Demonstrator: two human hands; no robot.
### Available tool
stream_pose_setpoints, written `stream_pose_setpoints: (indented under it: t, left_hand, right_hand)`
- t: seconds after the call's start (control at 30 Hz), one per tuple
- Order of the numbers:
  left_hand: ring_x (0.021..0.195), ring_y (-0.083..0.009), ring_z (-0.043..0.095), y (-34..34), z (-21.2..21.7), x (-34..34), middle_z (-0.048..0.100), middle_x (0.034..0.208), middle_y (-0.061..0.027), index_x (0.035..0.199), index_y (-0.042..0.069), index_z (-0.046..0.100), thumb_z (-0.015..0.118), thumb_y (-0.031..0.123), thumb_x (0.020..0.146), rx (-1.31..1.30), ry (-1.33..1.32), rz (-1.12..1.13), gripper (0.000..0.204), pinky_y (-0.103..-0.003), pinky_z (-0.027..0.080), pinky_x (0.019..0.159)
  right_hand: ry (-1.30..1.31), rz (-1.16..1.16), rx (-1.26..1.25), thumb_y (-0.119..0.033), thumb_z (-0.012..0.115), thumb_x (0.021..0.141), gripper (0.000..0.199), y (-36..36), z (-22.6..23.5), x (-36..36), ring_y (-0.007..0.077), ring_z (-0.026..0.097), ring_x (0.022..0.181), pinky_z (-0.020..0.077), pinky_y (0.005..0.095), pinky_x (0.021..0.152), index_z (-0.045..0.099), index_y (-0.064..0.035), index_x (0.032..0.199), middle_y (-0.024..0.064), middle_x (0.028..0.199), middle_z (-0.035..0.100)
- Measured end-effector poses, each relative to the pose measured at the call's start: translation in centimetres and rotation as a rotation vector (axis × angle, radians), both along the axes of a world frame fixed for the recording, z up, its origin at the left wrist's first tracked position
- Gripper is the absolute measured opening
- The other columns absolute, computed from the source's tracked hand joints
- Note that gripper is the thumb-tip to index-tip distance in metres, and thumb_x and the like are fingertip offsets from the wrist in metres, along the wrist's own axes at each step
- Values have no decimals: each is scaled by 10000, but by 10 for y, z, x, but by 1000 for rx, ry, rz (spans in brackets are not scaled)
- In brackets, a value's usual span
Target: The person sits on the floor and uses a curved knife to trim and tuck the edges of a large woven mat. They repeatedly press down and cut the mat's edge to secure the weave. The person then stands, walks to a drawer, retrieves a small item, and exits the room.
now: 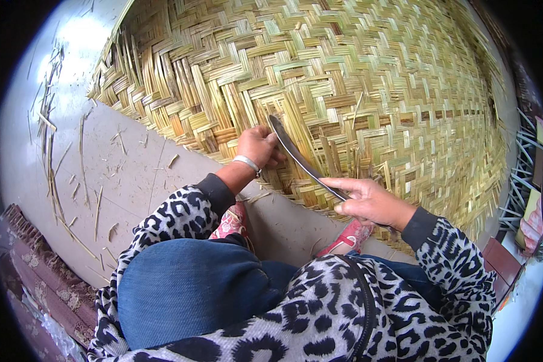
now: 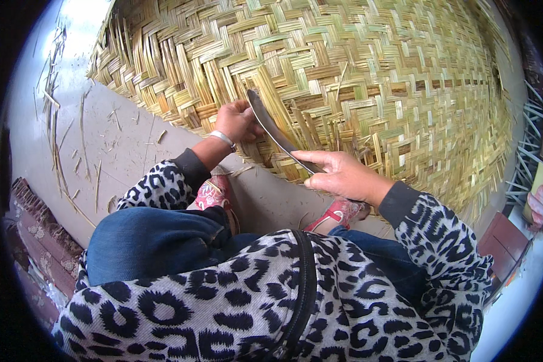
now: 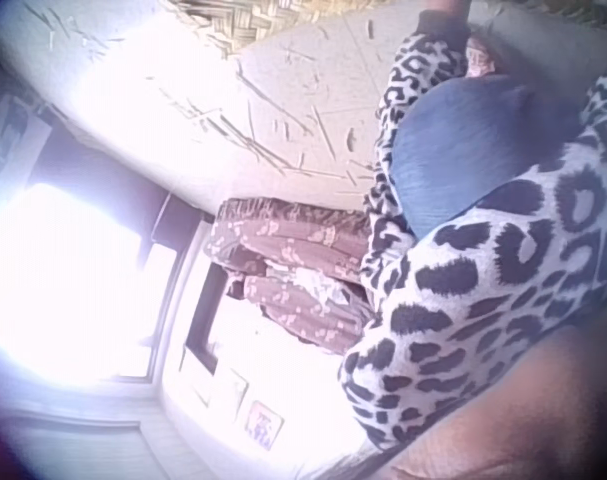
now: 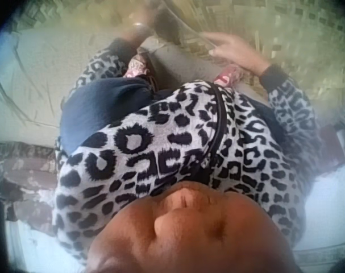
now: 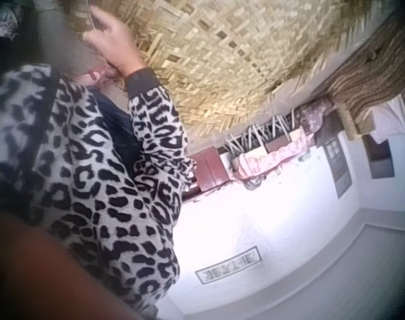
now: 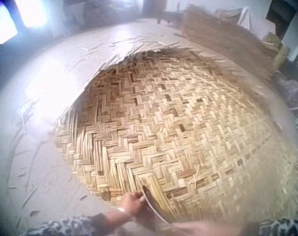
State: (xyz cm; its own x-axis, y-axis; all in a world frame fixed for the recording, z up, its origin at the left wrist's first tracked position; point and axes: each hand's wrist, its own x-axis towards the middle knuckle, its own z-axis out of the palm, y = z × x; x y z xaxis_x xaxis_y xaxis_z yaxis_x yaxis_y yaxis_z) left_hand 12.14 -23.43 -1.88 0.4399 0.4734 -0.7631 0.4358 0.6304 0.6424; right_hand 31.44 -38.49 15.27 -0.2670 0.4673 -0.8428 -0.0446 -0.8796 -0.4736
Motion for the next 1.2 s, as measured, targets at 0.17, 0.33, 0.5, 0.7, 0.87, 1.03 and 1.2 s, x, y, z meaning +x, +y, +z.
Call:
stream_pose_setpoints:
  t: [0.17,0.33,0.5,0.7,0.87,1.03,1.2]
  left_hand:
    - [631,-154,712,-3,0,-10,669,771,-47,903,33,597,635,227,990,48,-91,20,216,-253,534,455]
    - [649,-145,703,-3,7,-20,645,756,-33,850,32,580,670,248,970,56,-174,31,263,-251,529,482]
    - [636,-133,679,1,10,-14,650,759,-23,843,63,602,703,294,948,-101,-143,131,273,-253,519,514]
    - [588,-133,652,8,13,-8,628,720,-11,849,80,608,726,311,931,-241,-114,232,272,-254,498,487]
    - [541,-137,631,12,12,-7,617,710,-19,852,75,607,709,274,939,-326,-48,167,239,-263,487,451]
    - [529,-151,645,13,8,9,634,721,-17,870,75,629,715,303,936,-225,31,226,252,-294,489,437]
    - [545,-153,666,16,7,4,646,679,-32,893,2,676,774,334,885,19,109,-79,347,-295,517,464]
  right_hand:
    - [-287,155,212,-148,647,861,625,0,-28,-5,100,617,768,509,294,710,490,-72,1461,81,957,723]
    - [-579,474,196,-284,659,812,639,8,-18,-4,256,678,720,526,365,698,538,-172,1430,164,838,705]
    - [-762,578,239,-311,630,805,649,15,-30,-25,347,683,746,534,442,696,519,-251,1442,161,813,700]
    - [-891,465,368,-250,629,782,659,4,-63,-41,369,659,640,537,465,641,527,-239,1433,190,694,652]
    - [-956,494,441,-238,625,775,660,3,-75,-41,379,656,632,544,476,633,529,-249,1429,183,681,651]
    - [-964,535,426,-242,624,780,662,4,-75,-39,375,659,629,548,484,635,523,-256,1433,176,675,654]
    - [-1009,619,418,-267,626,790,673,6,-73,-41,367,662,623,545,489,625,496,-265,1450,165,679,663]
